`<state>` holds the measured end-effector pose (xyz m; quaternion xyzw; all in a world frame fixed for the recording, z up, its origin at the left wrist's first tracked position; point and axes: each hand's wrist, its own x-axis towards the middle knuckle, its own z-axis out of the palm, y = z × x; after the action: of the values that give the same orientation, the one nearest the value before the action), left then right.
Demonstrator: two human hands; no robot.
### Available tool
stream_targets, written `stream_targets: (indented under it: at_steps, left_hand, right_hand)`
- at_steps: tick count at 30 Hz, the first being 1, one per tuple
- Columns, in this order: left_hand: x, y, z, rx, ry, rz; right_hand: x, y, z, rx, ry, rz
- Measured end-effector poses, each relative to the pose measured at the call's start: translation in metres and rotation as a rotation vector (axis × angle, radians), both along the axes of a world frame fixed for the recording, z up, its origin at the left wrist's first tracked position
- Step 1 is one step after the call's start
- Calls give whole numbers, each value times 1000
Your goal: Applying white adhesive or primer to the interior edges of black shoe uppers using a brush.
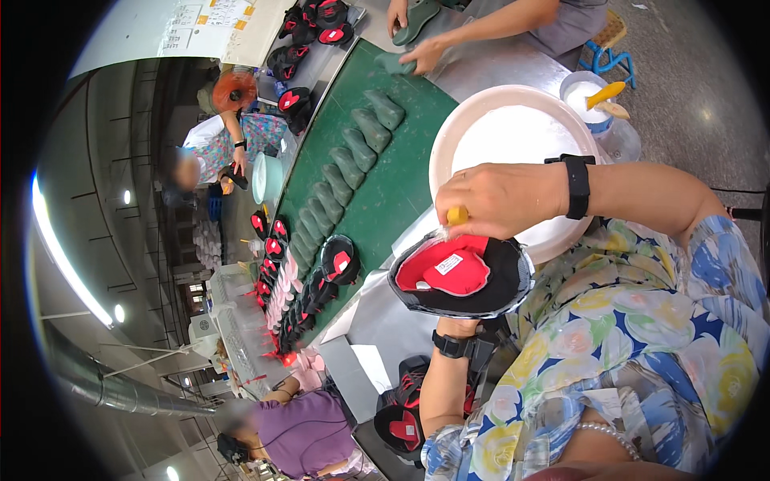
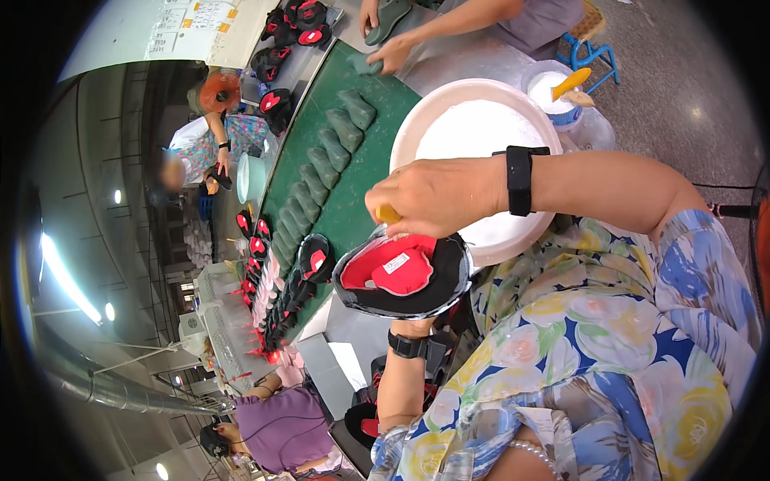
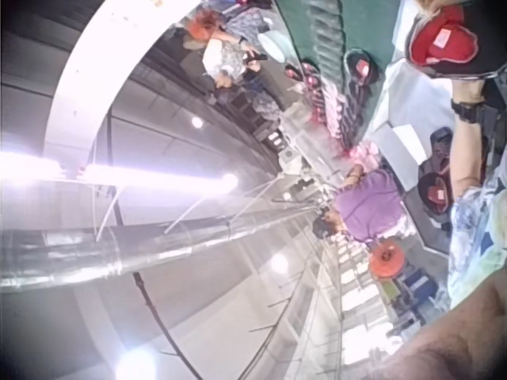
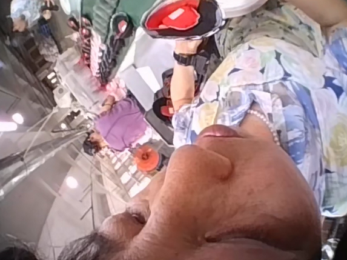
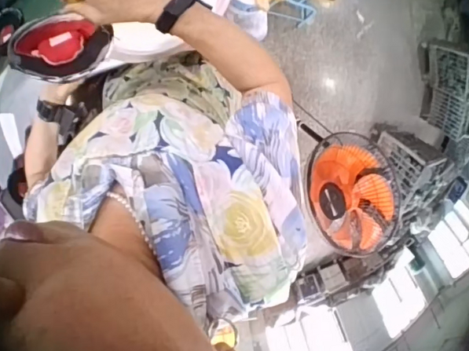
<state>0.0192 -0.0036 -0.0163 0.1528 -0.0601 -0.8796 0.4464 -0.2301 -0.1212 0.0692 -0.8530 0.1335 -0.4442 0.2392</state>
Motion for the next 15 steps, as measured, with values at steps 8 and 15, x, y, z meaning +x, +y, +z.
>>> stream_targets:
  at_steps: [8,15]
  left_hand:
    - [40,4,-8,-123,-247,78]
    - [61,1,-17,-238,-491,147]
  right_hand:
    - [-21,-4,13,525,358,27]
    - [1,5,11,22,-33,19]
